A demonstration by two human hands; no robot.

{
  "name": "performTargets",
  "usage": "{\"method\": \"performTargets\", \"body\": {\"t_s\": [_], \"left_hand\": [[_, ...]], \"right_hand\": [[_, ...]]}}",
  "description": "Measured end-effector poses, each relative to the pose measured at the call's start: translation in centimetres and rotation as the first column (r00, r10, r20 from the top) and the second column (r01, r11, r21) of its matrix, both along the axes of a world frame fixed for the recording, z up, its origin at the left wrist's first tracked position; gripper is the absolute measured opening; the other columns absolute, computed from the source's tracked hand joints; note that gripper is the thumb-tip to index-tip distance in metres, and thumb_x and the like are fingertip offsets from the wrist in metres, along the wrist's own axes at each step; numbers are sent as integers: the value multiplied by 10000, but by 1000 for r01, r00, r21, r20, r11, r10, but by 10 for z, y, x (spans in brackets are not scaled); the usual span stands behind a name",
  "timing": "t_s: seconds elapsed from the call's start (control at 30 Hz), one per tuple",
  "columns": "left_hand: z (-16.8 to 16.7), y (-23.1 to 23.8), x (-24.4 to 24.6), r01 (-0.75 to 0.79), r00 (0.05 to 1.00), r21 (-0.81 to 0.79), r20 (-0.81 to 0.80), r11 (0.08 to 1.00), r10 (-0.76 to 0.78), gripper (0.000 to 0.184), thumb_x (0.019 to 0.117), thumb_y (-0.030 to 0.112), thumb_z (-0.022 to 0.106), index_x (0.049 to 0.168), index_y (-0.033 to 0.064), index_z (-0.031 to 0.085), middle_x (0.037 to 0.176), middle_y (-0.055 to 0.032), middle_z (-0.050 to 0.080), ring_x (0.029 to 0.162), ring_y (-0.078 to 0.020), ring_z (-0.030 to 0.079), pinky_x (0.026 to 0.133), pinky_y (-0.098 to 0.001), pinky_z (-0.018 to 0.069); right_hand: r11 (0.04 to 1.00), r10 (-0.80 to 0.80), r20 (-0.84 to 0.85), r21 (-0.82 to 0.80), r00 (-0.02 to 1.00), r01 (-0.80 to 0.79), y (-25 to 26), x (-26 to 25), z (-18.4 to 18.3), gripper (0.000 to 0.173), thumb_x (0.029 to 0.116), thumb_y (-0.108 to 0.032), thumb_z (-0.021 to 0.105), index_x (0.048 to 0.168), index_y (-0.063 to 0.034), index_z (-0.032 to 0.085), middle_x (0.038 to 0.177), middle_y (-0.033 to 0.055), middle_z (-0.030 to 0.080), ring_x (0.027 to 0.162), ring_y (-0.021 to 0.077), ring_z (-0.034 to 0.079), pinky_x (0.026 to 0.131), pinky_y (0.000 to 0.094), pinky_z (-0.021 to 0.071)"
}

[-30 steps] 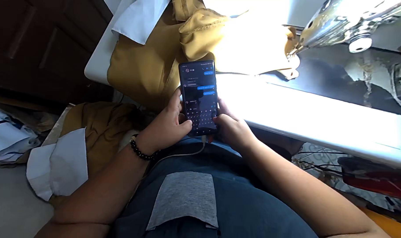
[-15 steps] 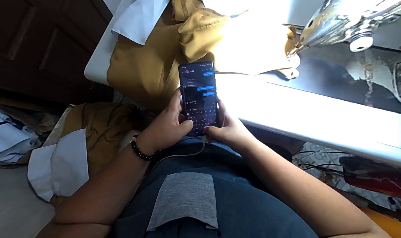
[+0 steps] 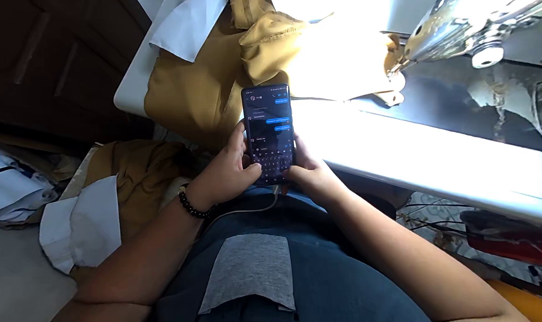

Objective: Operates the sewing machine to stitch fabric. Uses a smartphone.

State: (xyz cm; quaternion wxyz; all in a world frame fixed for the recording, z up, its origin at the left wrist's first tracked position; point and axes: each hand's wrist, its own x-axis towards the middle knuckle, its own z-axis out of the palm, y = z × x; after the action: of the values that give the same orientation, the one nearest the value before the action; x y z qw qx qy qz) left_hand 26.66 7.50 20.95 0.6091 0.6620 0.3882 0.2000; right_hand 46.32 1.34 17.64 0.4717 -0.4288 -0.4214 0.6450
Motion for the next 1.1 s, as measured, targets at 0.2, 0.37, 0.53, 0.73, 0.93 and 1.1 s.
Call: {"method": "performTargets", "body": {"t_s": [0.2,0.37,0.53,0.73,0.93,1.1], "left_hand": [[1,0,0,0,1000,21,-19,1000,1,916,879,-50,564,1625,131,63,1333,-72,631,1054,-103,715,845,-264,618],[1,0,-1,8,1000,-22,-2,1000,-8,920,884,-23,550,1630,151,39,1336,-71,619,1054,-110,712,830,-266,618],[-4,-1,0,-9,1000,28,10,1000,9,934,902,6,646,1622,125,63,1346,-84,619,1082,-127,710,874,-284,620],[-7,-3,1,-5,999,85,-35,996,8,922,939,58,632,1635,133,32,1453,-82,541,1165,-106,670,917,-281,600],[-7,-3,0,4,1000,56,-15,998,-3,882,938,50,562,1637,138,31,1456,-73,542,1149,-106,678,888,-278,610],[-6,-3,0,-9,999,50,-35,999,11,879,932,31,552,1637,152,40,1405,-66,586,1122,-106,692,888,-289,613]], "right_hand": [[1000,-5,6,0,1000,5,-1,-1,0,728,882,50,491,1535,-188,276,1130,77,699,722,151,718,526,256,591],[1000,3,47,-12,999,-3,0,-1,2,829,805,91,555,1531,-187,268,1111,79,703,702,156,716,532,263,596],[1000,-20,-6,-15,1000,20,-1,-1,0,718,871,18,491,1528,-190,292,1116,71,698,735,145,719,527,260,594],[998,-59,-17,-1,998,59,-1,-3,-3,482,1031,-89,385,1498,-193,332,1077,90,702,706,155,717,501,260,583],[999,-50,-21,-11,999,49,-1,-2,-3,572,957,-29,397,1504,-185,340,1100,94,701,721,163,719,509,271,585],[999,-41,8,-16,999,41,-1,-2,0,695,869,24,457,1520,-171,311,1139,83,696,738,155,723,516,272,594]]}}
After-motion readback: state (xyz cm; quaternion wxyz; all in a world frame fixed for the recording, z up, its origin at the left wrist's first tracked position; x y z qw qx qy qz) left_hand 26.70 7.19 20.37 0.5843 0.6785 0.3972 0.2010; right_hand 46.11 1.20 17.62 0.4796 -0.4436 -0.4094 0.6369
